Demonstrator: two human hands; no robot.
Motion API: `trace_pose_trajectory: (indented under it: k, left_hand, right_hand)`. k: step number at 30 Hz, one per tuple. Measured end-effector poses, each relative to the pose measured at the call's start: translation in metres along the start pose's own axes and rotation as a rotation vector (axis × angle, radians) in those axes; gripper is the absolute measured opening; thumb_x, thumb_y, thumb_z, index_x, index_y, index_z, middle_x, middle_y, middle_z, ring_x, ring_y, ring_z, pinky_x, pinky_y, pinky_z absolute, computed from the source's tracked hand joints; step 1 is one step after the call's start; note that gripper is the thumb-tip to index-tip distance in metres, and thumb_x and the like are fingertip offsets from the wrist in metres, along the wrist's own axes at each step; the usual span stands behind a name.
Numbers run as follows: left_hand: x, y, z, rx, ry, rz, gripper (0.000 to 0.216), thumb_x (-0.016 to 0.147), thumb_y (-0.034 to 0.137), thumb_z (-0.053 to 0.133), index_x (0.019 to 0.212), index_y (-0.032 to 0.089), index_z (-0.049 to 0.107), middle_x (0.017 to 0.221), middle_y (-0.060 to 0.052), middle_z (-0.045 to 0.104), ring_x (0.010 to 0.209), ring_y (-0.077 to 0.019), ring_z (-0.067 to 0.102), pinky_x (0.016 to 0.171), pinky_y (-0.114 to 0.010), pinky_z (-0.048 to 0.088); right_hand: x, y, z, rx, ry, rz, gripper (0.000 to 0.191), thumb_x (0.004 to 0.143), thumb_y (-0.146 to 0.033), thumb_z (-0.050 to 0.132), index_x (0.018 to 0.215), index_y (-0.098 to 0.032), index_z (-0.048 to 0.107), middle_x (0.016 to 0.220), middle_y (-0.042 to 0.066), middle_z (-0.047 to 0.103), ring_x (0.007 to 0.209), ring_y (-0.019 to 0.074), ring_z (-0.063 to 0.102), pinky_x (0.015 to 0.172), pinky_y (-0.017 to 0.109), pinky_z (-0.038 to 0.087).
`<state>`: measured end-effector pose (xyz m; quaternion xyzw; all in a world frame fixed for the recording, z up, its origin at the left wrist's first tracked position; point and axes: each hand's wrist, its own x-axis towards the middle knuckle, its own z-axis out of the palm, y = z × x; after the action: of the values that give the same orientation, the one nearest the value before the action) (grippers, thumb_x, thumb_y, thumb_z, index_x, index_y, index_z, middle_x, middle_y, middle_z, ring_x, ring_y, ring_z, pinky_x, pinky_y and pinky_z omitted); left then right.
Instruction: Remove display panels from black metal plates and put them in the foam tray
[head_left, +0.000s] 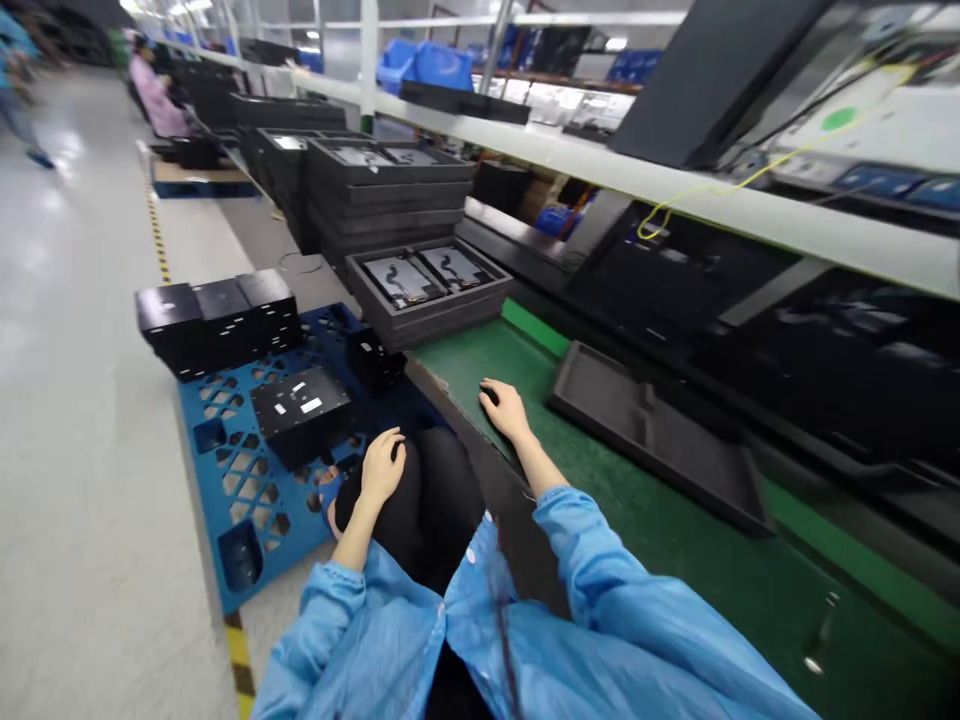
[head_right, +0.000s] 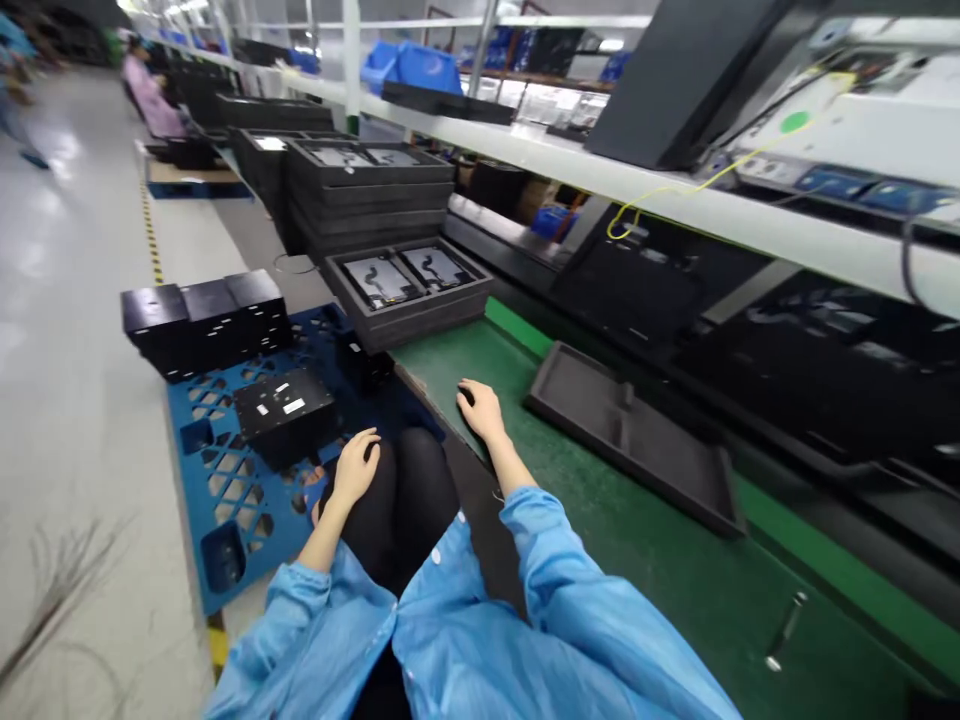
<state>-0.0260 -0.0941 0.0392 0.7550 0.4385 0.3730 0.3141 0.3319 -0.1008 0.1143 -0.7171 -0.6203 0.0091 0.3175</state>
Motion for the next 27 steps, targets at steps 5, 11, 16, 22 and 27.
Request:
trace_pose_trajectory:
  k: [5, 11, 16, 22, 27]
  left_hand:
    - [-0.058, -0.017, -0.02, -0.032, 0.143, -0.176, 0.046, 0.111, 0.043, 0.045, 0.146, 0.021, 0.066, 0.158, -0.015, 0.062, 0.152, -0.028, 0.055, 0.132, -0.05, 0.039]
    - [-0.111, -0.034, -0.037, 0.015, 0.199, -0.348, 0.054, 0.109, 0.053, 0.042, 0.145, 0.021, 0.065, 0.151, -0.018, 0.068, 0.149, -0.0322, 0.058, 0.127, -0.052, 0.044]
    - [-0.103, -0.039, -0.043, 0.075, 0.203, -0.352, 0.068, 0.107, 0.06, 0.033, 0.148, 0.013, 0.059, 0.155, -0.025, 0.06, 0.151, -0.039, 0.054, 0.131, -0.058, 0.038]
    - [-0.062, -0.058, -0.067, 0.097, 0.154, -0.394, 0.064, 0.101, 0.071, 0.04, 0.139, 0.023, 0.059, 0.147, -0.019, 0.063, 0.144, -0.041, 0.058, 0.128, -0.059, 0.042]
    - [-0.011, -0.102, -0.109, 0.159, 0.105, -0.536, 0.059, 0.106, 0.069, 0.033, 0.119, 0.021, 0.066, 0.12, -0.012, 0.075, 0.118, -0.0297, 0.072, 0.106, -0.048, 0.059]
  right_hand:
    - [-0.013, -0.009, -0.002, -0.071, -0.027, -0.011, 0.047, 0.105, -0.037, 0.047, 0.135, -0.012, 0.074, 0.15, 0.018, 0.069, 0.143, 0.029, 0.059, 0.127, 0.047, 0.041]
    - [-0.027, -0.019, 0.003, -0.101, -0.003, -0.018, 0.048, 0.107, -0.035, 0.045, 0.138, -0.01, 0.072, 0.153, 0.022, 0.066, 0.148, 0.0326, 0.056, 0.128, 0.054, 0.038]
    - [-0.032, -0.024, 0.006, -0.123, 0.017, 0.004, 0.045, 0.107, -0.032, 0.051, 0.14, -0.011, 0.072, 0.155, 0.018, 0.065, 0.15, 0.0316, 0.055, 0.129, 0.05, 0.038]
    - [-0.03, -0.021, 0.003, -0.141, -0.005, 0.046, 0.042, 0.109, -0.035, 0.054, 0.143, -0.019, 0.071, 0.16, 0.01, 0.063, 0.154, 0.0303, 0.051, 0.13, 0.05, 0.038]
    - [-0.046, -0.019, 0.0, -0.082, -0.027, 0.012, 0.044, 0.109, -0.038, 0.051, 0.142, -0.017, 0.071, 0.16, 0.015, 0.062, 0.155, 0.0343, 0.05, 0.13, 0.056, 0.037]
